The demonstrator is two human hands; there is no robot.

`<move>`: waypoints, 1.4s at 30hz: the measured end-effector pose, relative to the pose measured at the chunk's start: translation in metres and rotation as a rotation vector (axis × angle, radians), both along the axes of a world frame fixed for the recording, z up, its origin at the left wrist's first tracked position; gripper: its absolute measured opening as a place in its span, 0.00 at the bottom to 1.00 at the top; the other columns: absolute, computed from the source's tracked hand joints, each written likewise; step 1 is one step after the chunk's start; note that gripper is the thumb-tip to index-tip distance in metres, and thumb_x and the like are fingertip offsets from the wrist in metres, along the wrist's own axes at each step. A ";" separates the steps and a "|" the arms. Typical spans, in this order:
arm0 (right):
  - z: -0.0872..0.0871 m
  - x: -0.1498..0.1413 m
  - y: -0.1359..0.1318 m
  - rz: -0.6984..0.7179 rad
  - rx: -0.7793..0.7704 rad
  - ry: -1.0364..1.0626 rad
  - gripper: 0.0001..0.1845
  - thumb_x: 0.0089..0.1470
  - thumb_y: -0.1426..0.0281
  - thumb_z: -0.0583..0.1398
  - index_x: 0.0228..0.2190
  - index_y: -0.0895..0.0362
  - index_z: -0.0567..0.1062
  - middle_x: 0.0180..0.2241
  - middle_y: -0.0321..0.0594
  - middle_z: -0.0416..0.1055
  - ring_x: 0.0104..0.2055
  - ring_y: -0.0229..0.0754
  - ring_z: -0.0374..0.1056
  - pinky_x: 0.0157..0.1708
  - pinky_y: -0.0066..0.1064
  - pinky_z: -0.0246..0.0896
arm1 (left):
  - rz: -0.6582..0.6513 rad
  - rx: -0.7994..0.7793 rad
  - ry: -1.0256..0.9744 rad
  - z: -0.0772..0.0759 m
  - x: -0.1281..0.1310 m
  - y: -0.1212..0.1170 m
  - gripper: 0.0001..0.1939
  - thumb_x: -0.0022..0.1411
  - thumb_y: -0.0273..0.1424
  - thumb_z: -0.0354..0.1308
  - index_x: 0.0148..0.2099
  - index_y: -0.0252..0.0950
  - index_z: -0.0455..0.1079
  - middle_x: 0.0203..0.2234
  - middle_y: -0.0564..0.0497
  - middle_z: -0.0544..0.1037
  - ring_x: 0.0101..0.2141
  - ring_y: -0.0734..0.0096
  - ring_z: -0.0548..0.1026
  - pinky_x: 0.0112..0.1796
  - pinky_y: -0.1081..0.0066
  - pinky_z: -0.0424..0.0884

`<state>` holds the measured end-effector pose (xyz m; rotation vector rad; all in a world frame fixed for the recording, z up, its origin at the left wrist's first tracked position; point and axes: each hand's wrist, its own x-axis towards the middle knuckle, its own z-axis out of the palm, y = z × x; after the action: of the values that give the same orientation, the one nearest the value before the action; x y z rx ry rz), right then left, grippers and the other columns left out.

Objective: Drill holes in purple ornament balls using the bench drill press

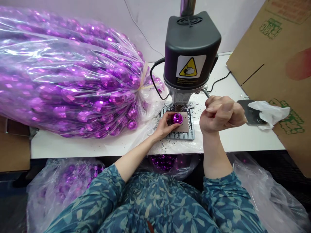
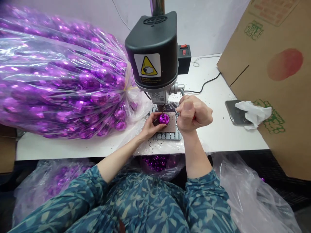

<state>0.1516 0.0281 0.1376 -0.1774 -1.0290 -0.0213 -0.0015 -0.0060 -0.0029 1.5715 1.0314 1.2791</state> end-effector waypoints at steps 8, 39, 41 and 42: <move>-0.009 0.002 -0.001 0.009 0.040 -0.051 0.29 0.65 0.62 0.58 0.19 0.60 0.52 0.11 0.26 0.48 0.12 0.23 0.45 0.15 0.20 0.49 | 0.000 0.015 -0.007 0.000 0.001 -0.002 0.34 0.62 0.50 0.73 0.59 0.38 0.66 0.54 0.39 0.80 0.55 0.53 0.80 0.58 0.50 0.76; 0.078 -0.001 -0.005 0.154 -0.423 -0.054 0.29 0.59 0.50 0.63 0.19 0.60 0.67 0.13 0.27 0.55 0.15 0.22 0.51 0.17 0.25 0.40 | 0.296 0.137 0.339 0.027 -0.068 0.007 0.10 0.59 0.22 0.56 0.40 0.40 0.75 0.40 0.42 0.82 0.48 0.48 0.79 0.57 0.42 0.74; 0.078 -0.001 -0.005 0.163 -0.400 -0.046 0.28 0.60 0.53 0.63 0.19 0.59 0.68 0.13 0.27 0.55 0.14 0.23 0.51 0.17 0.26 0.39 | 0.495 -0.013 0.317 0.030 -0.067 0.070 0.09 0.57 0.20 0.56 0.36 0.39 0.72 0.39 0.42 0.81 0.49 0.47 0.78 0.59 0.43 0.71; 0.078 -0.002 -0.006 0.164 -0.391 -0.045 0.27 0.61 0.54 0.63 0.19 0.59 0.68 0.13 0.27 0.55 0.14 0.23 0.51 0.17 0.26 0.39 | 0.550 -0.049 0.264 0.031 -0.065 0.098 0.09 0.56 0.19 0.56 0.37 0.38 0.72 0.39 0.42 0.81 0.49 0.47 0.78 0.60 0.44 0.70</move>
<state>0.1500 0.0223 0.2157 -0.4489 -1.0827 0.3283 -0.0664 0.0919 0.0282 1.4975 1.7357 1.4045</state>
